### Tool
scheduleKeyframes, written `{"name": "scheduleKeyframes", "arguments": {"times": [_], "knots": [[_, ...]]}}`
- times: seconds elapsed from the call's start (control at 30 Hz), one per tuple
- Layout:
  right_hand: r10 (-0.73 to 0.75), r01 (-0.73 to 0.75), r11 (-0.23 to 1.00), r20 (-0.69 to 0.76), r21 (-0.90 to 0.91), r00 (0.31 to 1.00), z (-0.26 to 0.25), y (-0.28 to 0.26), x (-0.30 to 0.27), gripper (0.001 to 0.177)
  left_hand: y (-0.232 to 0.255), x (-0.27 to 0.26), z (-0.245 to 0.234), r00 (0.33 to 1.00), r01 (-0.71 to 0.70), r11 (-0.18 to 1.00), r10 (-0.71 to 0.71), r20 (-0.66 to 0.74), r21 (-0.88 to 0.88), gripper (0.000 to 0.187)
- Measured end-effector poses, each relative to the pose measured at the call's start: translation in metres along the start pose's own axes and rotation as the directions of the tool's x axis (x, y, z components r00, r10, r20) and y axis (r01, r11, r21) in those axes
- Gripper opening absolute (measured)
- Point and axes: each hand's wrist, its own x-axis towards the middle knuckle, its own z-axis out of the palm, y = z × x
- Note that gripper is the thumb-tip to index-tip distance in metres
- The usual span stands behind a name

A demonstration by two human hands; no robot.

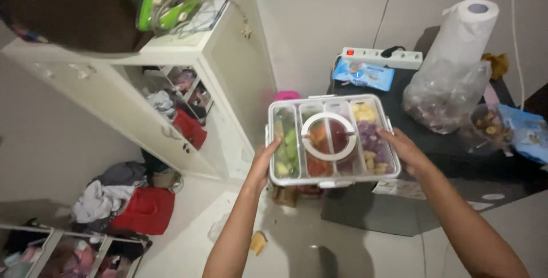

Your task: The person places a compartmentalized food container into the refrigerator, then wipes the top of the fridge with a tissue. They pick up a plastic bag from the floor, tie it, and hang it on a door handle. The person then picks up a hairdryer and a box, places them into a plastic bag, and hangs the bag on the door. They coil a black cable and place it on a shelf, then coil a white cable and place it on the same shelf. Finally, they pick up a yellow bag, place a small item inside, and hang the bag on the door.

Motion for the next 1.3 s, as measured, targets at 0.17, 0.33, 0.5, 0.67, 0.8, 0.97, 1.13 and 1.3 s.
{"name": "scheduleKeyframes", "arguments": {"times": [0.17,0.33,0.5,0.67,0.8,0.97,1.13,1.3], "knots": [[-0.065,0.067,0.997,0.046,-0.047,0.997,-0.049,-0.011,0.079,0.049,-0.012,0.116,0.028,0.995,0.069,0.997,-0.071,0.072,0.034,0.052],[-0.213,0.189,0.954,-0.083,-0.231,0.974,-0.081,0.010,0.127,0.045,-0.029,0.176,0.045,0.980,0.139,0.990,-0.137,0.147,-0.003,0.052],[-0.242,0.154,0.905,-0.184,-0.397,0.953,-0.099,0.021,0.140,0.038,-0.038,0.199,0.055,0.972,0.186,0.981,-0.192,0.132,0.058,0.052],[-0.274,0.200,0.910,-0.163,-0.362,0.948,-0.116,0.034,0.162,0.038,-0.054,0.217,0.062,0.967,0.205,0.979,-0.200,0.157,-0.018,0.053],[-0.262,0.133,0.883,-0.239,-0.450,0.935,-0.130,0.044,0.168,0.044,-0.064,0.222,0.065,0.943,0.283,0.958,-0.269,0.195,-0.049,0.054],[-0.403,0.209,0.781,-0.220,-0.588,0.888,-0.119,0.033,0.142,0.046,-0.081,0.237,0.056,0.927,0.328,0.911,-0.259,0.270,-0.249,0.067],[-0.865,0.174,0.275,-0.165,-0.946,0.474,-0.034,0.019,0.005,0.034,-0.165,0.248,0.015,0.943,0.196,0.900,-0.064,0.327,-0.390,0.041],[-0.838,0.360,0.350,-0.117,-0.865,0.533,0.091,0.033,-0.038,0.029,-0.183,0.246,-0.007,0.863,0.034,0.995,0.019,0.505,-0.097,0.058]]}}
